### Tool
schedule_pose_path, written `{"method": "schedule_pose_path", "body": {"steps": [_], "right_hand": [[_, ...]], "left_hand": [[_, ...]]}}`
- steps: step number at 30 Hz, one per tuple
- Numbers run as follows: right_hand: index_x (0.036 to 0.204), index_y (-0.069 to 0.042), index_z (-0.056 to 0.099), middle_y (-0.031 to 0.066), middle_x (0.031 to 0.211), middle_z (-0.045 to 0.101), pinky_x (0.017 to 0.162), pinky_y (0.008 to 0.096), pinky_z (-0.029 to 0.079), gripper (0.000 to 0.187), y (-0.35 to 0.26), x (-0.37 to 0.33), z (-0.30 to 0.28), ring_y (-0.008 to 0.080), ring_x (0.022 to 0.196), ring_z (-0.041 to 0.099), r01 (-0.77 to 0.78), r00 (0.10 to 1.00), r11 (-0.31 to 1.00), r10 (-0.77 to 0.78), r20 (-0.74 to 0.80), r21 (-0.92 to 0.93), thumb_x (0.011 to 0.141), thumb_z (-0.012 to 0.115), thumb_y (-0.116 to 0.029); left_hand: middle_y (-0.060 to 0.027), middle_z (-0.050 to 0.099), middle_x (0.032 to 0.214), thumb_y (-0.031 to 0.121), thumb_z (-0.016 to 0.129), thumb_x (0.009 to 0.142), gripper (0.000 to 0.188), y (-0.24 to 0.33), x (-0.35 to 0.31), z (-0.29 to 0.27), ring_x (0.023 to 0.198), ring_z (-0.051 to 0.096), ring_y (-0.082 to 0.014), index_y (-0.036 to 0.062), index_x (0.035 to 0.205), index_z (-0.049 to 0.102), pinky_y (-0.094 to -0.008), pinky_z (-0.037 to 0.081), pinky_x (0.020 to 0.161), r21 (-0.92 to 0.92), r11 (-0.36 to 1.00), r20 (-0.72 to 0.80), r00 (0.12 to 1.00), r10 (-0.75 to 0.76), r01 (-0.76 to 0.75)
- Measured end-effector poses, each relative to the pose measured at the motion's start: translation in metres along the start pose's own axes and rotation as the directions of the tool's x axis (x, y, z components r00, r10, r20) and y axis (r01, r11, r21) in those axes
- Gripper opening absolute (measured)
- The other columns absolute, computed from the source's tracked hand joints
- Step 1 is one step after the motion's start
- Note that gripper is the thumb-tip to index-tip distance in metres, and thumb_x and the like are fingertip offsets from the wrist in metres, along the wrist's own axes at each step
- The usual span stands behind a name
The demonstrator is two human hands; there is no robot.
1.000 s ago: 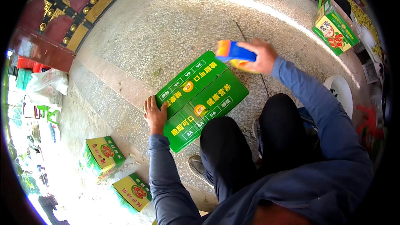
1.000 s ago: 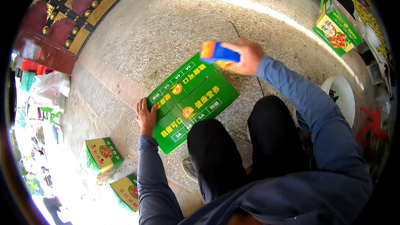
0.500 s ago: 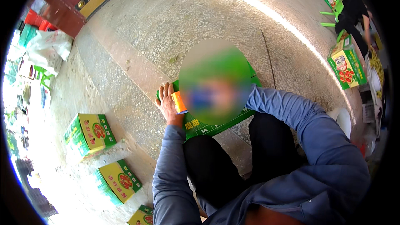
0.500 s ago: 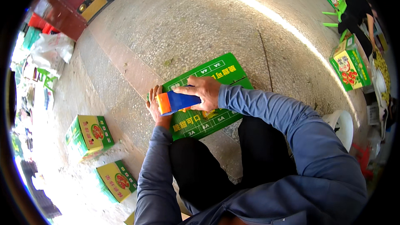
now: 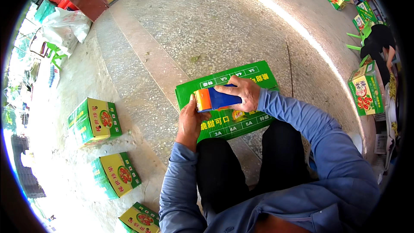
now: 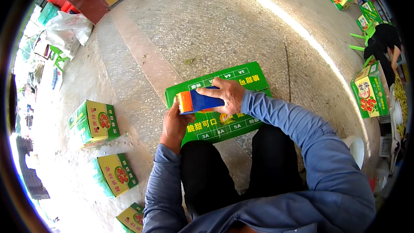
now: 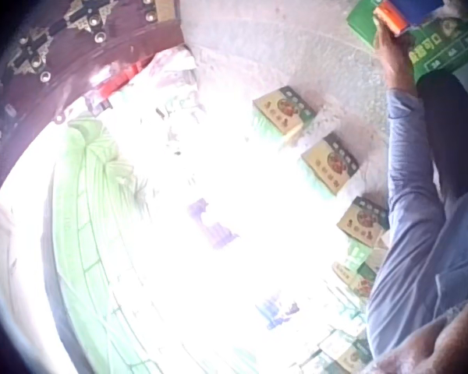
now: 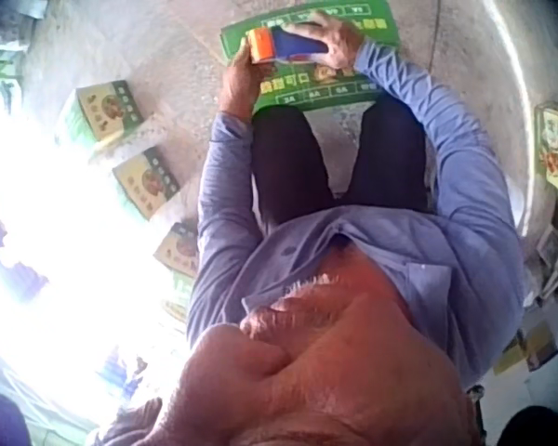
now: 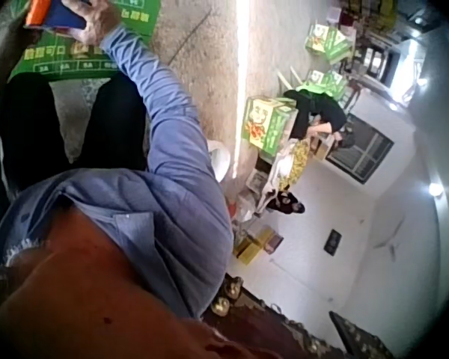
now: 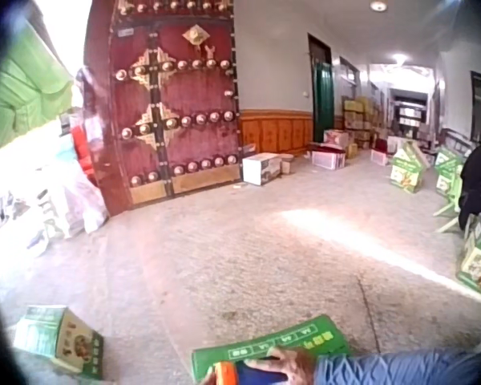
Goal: The person walks into a storage area, opens a cardboard box filled with small yellow fruits, and places green leaves on top. They then close the box, seal it with tape, write on it with a marker, and stack it with other boxes.
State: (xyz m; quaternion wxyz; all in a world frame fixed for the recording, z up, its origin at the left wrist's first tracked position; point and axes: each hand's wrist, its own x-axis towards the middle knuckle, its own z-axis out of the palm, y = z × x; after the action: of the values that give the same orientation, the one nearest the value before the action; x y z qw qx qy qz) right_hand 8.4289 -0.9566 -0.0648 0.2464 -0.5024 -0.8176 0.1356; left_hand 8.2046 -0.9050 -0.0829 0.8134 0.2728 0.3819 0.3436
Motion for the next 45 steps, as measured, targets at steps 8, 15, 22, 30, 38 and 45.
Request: {"method": "schedule_pose_path", "body": {"steps": [8, 15, 22, 30, 38, 45], "right_hand": [[0.133, -0.027, 0.047, 0.0161, 0.093, 0.052, 0.070, 0.0388, 0.054, 0.072, -0.033, 0.023, -0.020, 0.0312, 0.079, 0.061, 0.041, 0.978, 0.989, -0.011, 0.207, -0.143, 0.067, 0.076, -0.028], [0.127, -0.022, 0.054, 0.0173, 0.088, 0.055, 0.063, 0.0399, 0.053, 0.064, -0.042, 0.042, -0.038, 0.0303, 0.072, 0.063, 0.080, 0.895, 0.933, 0.089, 0.438, -0.351, 0.066, 0.073, -0.026], [0.121, -0.014, 0.058, 0.0189, 0.088, 0.055, 0.056, 0.0418, 0.050, 0.061, -0.050, 0.062, -0.011, 0.0314, 0.070, 0.061, 0.116, 0.868, 0.921, 0.089, 0.489, -0.373, 0.063, 0.072, -0.024], [0.118, -0.014, 0.060, 0.0175, 0.086, 0.054, 0.060, 0.0406, 0.051, 0.058, -0.048, 0.060, -0.004, 0.0303, 0.075, 0.061, 0.125, 0.894, 0.930, 0.045, 0.445, -0.345, 0.062, 0.072, -0.020], [0.110, -0.015, 0.061, 0.0209, 0.091, 0.055, 0.057, 0.0423, 0.051, 0.051, -0.060, 0.084, -0.006, 0.0317, 0.073, 0.063, 0.205, 0.823, 0.924, 0.016, 0.568, -0.322, 0.061, 0.073, -0.022], [0.104, -0.015, 0.063, 0.0198, 0.090, 0.059, 0.062, 0.0424, 0.052, 0.044, -0.033, 0.059, -0.020, 0.0324, 0.082, 0.063, 0.138, 0.799, 0.934, 0.091, 0.594, -0.328, 0.062, 0.071, -0.024]], "left_hand": [[-0.0014, 0.055, 0.056, 0.024, 0.055, 0.093, 0.035, -0.004, -0.002, -0.051, 0.045, 0.044, -0.0073, 0.0018, 0.067, 0.062, -0.0236, 0.034, 0.042, 0.575, 0.786, -0.184, 0.901, 0.394, -0.227], [-0.0036, 0.052, 0.053, 0.023, 0.056, 0.091, 0.040, 0.023, -0.005, -0.200, 0.042, 0.043, -0.0089, 0.0025, 0.057, 0.056, -0.0245, 0.032, 0.039, 0.564, 0.816, -0.393, 0.828, 0.399, -0.125], [-0.0024, 0.049, 0.046, 0.024, 0.056, 0.089, 0.042, -0.039, 0.029, -0.241, 0.040, 0.043, -0.0104, 0.0037, 0.052, 0.056, -0.0280, 0.033, 0.041, 0.759, 0.651, -0.362, 0.842, 0.401, 0.016], [-0.0111, 0.062, 0.060, 0.023, 0.055, 0.086, 0.028, -0.145, 0.085, -0.245, 0.051, 0.058, -0.0199, 0.0023, 0.071, 0.067, -0.0368, 0.045, 0.052, 0.740, 0.665, -0.268, 0.859, 0.436, -0.106], [-0.0174, 0.068, 0.085, 0.038, 0.056, 0.084, 0.038, -0.162, 0.081, -0.320, 0.074, 0.067, -0.0303, 0.0035, 0.096, 0.067, -0.0425, 0.050, 0.064, 0.622, 0.783, -0.064, 0.996, 0.062, -0.009], [-0.0223, 0.065, 0.079, 0.042, 0.047, 0.091, 0.048, -0.032, 0.081, -0.116, 0.072, 0.063, -0.0352, -0.0034, 0.094, 0.062, -0.0446, 0.048, 0.066, 0.871, 0.475, -0.327, 0.864, 0.382, 0.120]]}}
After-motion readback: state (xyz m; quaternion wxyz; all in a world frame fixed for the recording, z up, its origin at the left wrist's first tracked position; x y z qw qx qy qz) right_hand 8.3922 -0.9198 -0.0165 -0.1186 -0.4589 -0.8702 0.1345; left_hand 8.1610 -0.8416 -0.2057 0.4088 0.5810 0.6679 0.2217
